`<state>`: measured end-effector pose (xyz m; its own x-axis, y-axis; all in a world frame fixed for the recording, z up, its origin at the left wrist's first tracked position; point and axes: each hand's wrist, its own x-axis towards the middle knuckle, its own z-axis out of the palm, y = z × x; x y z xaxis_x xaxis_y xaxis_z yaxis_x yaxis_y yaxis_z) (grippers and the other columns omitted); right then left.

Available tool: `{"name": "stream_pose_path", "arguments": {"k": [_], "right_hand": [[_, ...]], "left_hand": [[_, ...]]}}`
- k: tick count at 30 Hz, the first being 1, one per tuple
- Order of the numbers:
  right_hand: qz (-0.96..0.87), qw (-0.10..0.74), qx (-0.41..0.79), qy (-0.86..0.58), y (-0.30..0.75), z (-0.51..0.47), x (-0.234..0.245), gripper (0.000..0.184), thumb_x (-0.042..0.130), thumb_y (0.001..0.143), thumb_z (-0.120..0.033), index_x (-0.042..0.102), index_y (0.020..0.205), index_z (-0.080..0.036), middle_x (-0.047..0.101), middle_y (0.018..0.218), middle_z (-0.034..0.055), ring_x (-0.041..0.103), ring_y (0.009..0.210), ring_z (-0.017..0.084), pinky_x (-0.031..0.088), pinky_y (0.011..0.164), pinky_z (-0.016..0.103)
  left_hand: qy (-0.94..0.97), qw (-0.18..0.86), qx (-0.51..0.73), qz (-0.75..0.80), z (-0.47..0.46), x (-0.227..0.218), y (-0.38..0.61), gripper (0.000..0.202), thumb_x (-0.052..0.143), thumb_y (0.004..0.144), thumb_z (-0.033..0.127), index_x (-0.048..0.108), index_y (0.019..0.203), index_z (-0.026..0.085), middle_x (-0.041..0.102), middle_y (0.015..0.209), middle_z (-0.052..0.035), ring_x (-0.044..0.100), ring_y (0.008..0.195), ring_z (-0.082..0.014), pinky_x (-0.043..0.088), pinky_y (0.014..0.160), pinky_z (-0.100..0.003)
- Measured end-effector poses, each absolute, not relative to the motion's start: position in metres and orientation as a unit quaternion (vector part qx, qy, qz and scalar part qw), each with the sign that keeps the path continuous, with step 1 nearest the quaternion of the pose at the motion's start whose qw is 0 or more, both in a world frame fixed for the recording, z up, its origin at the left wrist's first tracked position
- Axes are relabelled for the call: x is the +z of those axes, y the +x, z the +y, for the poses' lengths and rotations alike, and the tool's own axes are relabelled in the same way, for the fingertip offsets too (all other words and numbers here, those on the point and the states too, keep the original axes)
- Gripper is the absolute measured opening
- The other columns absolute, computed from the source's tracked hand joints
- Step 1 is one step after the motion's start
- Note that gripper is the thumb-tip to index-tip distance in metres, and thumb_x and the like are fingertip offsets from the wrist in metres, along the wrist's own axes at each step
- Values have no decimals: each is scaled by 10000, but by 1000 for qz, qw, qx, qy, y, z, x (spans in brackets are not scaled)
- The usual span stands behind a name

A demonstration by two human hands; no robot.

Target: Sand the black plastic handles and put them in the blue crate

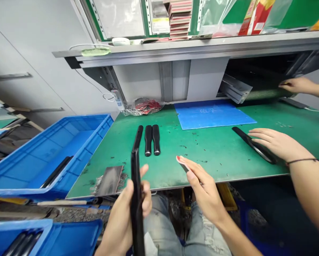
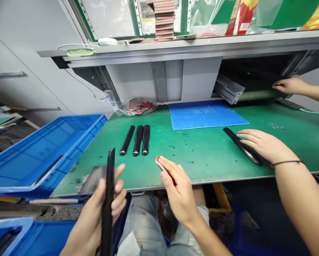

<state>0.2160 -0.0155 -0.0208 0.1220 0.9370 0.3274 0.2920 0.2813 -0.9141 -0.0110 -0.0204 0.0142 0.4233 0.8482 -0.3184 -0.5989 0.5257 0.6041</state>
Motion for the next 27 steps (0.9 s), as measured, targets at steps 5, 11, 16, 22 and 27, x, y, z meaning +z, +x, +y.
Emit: {"name": "stream_pose_path", "arguments": {"k": [5, 11, 16, 22, 27], "right_hand": [[-158, 692, 627, -322, 168, -49, -35, 555, 442, 974, -663, 687, 1244, -245, 706, 1007, 86, 539, 743, 154, 457, 660, 264], [1, 710, 647, -278, 140, -60, -32, 495, 630, 888, -621, 626, 1303, -350, 614, 1320, 76, 574, 828, 156, 505, 689, 265], [-46, 749, 555, -361, 120, -78, -37, 602, 682, 862, -558, 499, 1420, -425, 636, 1195, 19, 588, 872, 180, 538, 797, 312], [-295, 731, 348, -507, 105, -85, -48, 673, 409, 971, -664, 376, 1538, -304, 521, 1393, 126, 541, 1173, 324, 434, 1012, 515], [-413, 719, 118, -547, 99, -82, -45, 449, 335, 1058, -428, 402, 1502, -441, 343, 1601, -19, 375, 1402, 389, 371, 1036, 616]], "left_hand": [[90, 873, 442, 185, -16, 29, 12, 411, 684, 921, 342, 619, 1256, 113, 416, 579, 87, 326, 408, -37, 317, 396, -159], [3, 790, 588, 175, 28, 34, 31, 278, 468, 973, 367, 546, 859, 126, 386, 589, 75, 339, 393, -32, 260, 375, -152], [-26, 733, 634, 247, 37, 34, 38, 313, 423, 969, 428, 572, 1030, 158, 487, 705, 21, 495, 531, -103, 413, 491, -217], [-78, 763, 620, 165, 26, 44, 39, 313, 388, 1048, 391, 536, 931, 141, 381, 572, 81, 393, 406, -30, 321, 412, -130], [-107, 773, 610, 136, 24, 50, 44, 388, 370, 1044, 406, 381, 720, 192, 295, 487, 102, 313, 329, -11, 251, 344, -129]]}}
